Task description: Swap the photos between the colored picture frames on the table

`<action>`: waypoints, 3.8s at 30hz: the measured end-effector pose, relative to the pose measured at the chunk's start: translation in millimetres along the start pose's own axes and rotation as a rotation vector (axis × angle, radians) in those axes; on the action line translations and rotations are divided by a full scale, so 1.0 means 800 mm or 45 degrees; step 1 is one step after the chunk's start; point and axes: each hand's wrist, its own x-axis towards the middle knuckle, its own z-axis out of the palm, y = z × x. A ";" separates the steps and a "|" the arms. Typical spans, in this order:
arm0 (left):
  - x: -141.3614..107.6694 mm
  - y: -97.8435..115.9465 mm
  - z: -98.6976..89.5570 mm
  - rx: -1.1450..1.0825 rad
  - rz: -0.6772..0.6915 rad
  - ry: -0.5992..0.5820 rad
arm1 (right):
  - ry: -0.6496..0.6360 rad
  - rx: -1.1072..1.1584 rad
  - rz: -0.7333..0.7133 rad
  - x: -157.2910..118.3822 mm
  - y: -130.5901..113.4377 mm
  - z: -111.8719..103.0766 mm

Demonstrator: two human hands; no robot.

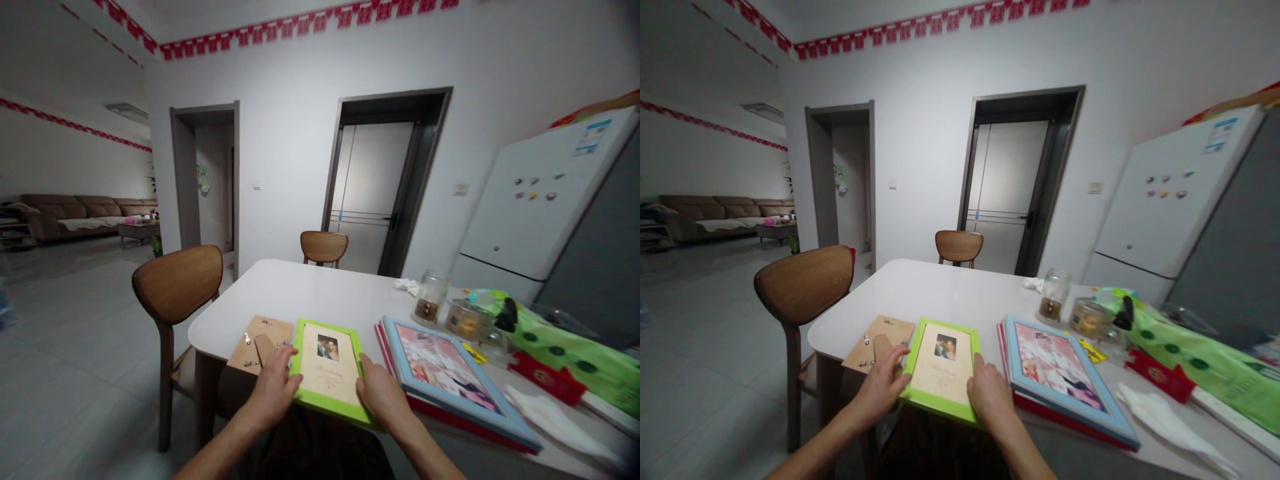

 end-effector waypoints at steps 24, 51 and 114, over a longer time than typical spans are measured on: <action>0.033 0.057 0.009 0.016 0.196 0.226 | -0.092 1.345 0.206 0.004 0.004 -0.035; -0.009 -0.016 -0.048 0.552 -0.398 -0.215 | 0.002 -0.091 -0.064 -0.011 0.018 -0.009; -0.016 0.026 0.031 0.041 0.028 -0.336 | -0.013 0.621 0.199 0.058 -0.001 -0.001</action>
